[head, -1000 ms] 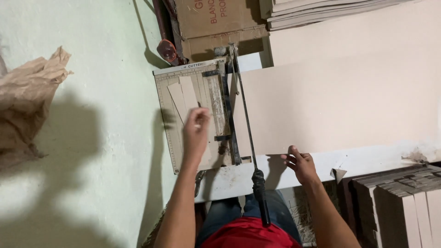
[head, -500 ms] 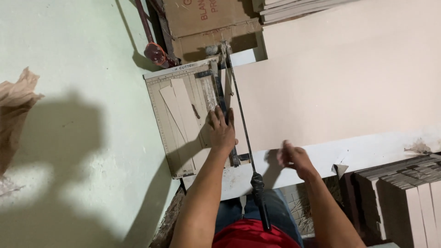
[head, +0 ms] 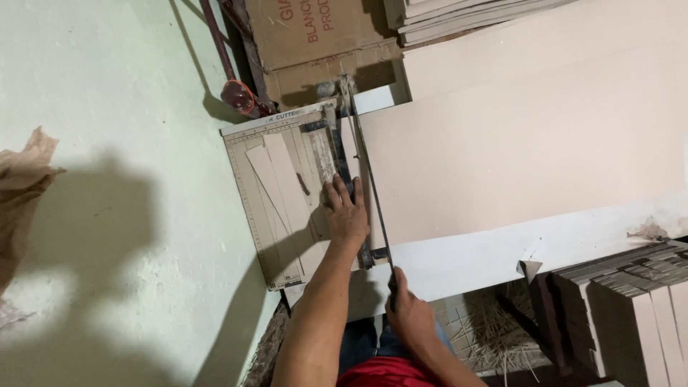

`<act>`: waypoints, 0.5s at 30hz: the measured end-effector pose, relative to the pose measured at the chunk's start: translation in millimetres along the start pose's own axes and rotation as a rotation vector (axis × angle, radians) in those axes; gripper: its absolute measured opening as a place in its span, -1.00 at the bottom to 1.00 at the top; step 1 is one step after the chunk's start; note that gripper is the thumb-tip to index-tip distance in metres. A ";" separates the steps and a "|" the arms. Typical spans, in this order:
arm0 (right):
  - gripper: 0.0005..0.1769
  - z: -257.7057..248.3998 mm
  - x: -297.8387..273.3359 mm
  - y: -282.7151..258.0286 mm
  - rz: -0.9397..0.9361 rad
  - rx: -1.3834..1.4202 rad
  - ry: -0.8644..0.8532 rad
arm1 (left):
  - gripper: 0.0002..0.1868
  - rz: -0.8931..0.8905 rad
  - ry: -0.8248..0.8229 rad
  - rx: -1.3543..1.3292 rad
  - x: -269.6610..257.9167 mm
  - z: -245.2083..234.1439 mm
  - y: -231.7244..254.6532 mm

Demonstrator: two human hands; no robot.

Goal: The person uses a manual paper cutter to slice large sheets of cardboard into smaller rectangular pieces. They repeatedly position the cardboard against the cutter's guide, pull the lever to make the cut, and then stack the resulting pieces on a nearby table.

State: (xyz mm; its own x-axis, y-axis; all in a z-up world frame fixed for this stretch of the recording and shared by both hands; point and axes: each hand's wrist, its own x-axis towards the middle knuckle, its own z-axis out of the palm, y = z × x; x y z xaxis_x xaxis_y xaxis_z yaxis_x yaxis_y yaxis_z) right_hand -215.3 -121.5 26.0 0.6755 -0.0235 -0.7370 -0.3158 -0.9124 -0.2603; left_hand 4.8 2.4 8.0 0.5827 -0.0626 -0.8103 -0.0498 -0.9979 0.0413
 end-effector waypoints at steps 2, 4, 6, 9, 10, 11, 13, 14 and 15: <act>-0.16 35.0 22.1 22.4 -0.046 0.036 0.110 | 0.36 0.002 0.001 -0.030 0.3 4.7 0.6; 0.03 42.8 36.3 28.3 -0.043 -0.025 -0.018 | 0.28 0.016 0.052 0.001 2.4 8.0 -1.2; -0.05 17.9 17.7 17.2 -0.044 0.094 0.000 | 0.31 0.029 0.094 -0.035 2.9 15.2 -6.6; -0.04 -78.4 -36.1 -21.6 0.025 0.300 -0.057 | 0.26 0.085 0.155 0.069 -16.9 -0.7 -6.2; 0.09 -118.2 -60.7 -39.9 0.089 0.396 -0.136 | 0.18 0.120 0.171 0.217 -28.7 -8.8 -6.0; 0.09 -141.3 -67.2 -43.8 0.086 0.395 -0.138 | 0.18 0.116 0.170 0.217 -20.7 6.9 -8.1; 0.06 -188.8 -80.8 -51.5 0.122 0.628 -0.276 | -0.74 0.561 0.375 0.221 -4.0 36.7 -9.7; 0.06 -177.6 -69.0 -38.9 0.124 0.627 -0.271 | -0.74 0.566 0.378 0.220 -21.3 32.8 -6.9; -0.23 -169.1 -50.8 -27.4 0.136 0.686 -0.226 | -0.72 0.604 0.230 0.005 -33.5 22.9 -5.8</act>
State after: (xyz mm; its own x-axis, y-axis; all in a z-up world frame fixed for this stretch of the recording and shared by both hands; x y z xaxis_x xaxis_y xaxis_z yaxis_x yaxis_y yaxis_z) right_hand -128.3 -164.4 176.1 0.4699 0.0339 -0.8821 -0.7832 -0.4450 -0.4343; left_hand -33.0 10.6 21.6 0.6095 -0.6158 -0.4992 -0.4269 -0.7856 0.4479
